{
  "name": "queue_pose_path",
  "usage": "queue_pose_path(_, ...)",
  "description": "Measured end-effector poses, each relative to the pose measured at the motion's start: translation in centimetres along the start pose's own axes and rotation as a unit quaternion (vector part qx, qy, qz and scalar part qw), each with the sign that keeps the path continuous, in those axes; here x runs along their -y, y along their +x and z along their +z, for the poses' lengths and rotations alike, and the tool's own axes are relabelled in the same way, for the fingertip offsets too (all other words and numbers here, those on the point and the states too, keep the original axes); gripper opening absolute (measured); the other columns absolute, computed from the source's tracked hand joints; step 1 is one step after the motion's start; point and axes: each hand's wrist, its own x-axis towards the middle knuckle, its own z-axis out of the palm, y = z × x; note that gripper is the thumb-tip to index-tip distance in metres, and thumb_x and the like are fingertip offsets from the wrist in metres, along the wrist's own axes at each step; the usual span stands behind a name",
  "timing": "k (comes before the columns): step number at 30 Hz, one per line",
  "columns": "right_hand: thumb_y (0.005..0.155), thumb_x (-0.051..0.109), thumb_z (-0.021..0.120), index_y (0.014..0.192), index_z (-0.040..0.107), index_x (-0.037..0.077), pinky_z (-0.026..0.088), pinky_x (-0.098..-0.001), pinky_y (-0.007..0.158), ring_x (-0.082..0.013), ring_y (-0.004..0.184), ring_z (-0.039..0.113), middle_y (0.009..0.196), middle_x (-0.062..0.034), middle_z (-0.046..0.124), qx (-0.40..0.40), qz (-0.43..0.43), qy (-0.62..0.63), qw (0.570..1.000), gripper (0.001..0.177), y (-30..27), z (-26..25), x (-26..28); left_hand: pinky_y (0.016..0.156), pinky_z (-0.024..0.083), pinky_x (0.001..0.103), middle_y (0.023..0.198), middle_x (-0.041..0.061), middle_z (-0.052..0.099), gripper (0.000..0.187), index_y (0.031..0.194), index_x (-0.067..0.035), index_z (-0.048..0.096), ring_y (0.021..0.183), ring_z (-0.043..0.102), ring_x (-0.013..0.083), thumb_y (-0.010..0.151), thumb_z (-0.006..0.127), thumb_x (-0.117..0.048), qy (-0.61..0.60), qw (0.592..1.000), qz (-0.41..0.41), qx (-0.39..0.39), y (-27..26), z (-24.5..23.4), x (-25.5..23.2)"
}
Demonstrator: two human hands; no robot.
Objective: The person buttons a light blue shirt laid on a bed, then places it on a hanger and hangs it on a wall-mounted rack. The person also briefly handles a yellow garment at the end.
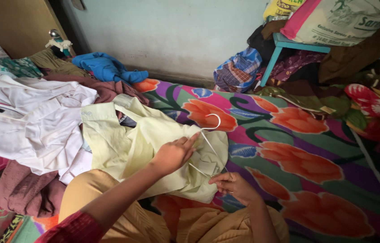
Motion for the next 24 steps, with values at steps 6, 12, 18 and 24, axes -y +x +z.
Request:
queue_pose_path(6, 0.091, 0.001, 0.064, 0.114, 0.08, -0.002, 0.044, -0.026, 0.062, -0.009, 0.069, 0.054, 0.086, -0.0027, 0.07, -0.001, 0.012, -0.008, 1.0, 0.027, -0.7, 0.0, 1.1, 0.092, 0.055, 0.041, 0.11, 0.009, 0.071, 0.021, 0.115, -0.014, 0.066, 0.103, 0.068, 0.0303, 0.095, 0.064, -0.019, 0.02, 0.997, -0.071, -0.013, -1.4, -1.7, 7.5)
queue_pose_path(12, 0.085, -0.006, 0.068, 0.099, 0.078, -0.005, 0.053, -0.0292, 0.068, -0.0124, 0.068, 0.061, 0.119, -0.014, 0.081, 0.024, 0.006, 0.04, 0.999, 0.017, -0.4, -2.4, -1.3, 0.102, 0.041, 0.049, 0.118, 0.011, 0.066, 0.043, 0.125, -0.012, 0.068, 0.113, 0.058, 0.0319, 0.084, 0.07, -0.026, 0.09, 0.99, -0.005, -0.108, -2.5, -6.1, 7.6)
queue_pose_path(18, 0.084, -0.003, 0.07, 0.106, 0.081, -0.005, 0.053, -0.031, 0.068, -0.0141, 0.073, 0.065, 0.108, -0.0179, 0.076, 0.056, 0.024, -0.011, 0.998, 0.025, -0.4, -3.0, -1.8, 0.095, 0.048, 0.044, 0.096, 0.004, 0.07, 0.02, 0.11, -0.015, 0.074, 0.097, 0.064, 0.0262, 0.093, 0.071, -0.025, 0.035, 0.997, -0.051, -0.044, -3.0, -2.3, 10.3)
queue_pose_path(24, 0.096, 0.041, 0.049, 0.135, 0.06, -0.003, 0.055, -0.0342, 0.074, -0.0185, 0.078, 0.067, 0.113, -0.0169, 0.077, -0.062, 0.015, 0.119, 0.991, 0.061, 0.7, -1.1, 1.1, 0.08, 0.046, 0.041, 0.083, 0.005, 0.065, 0.012, 0.102, -0.013, 0.075, 0.083, 0.062, 0.0269, 0.092, 0.073, -0.019, 0.006, 0.993, -0.034, -0.11, -3.6, -2.3, 11.8)
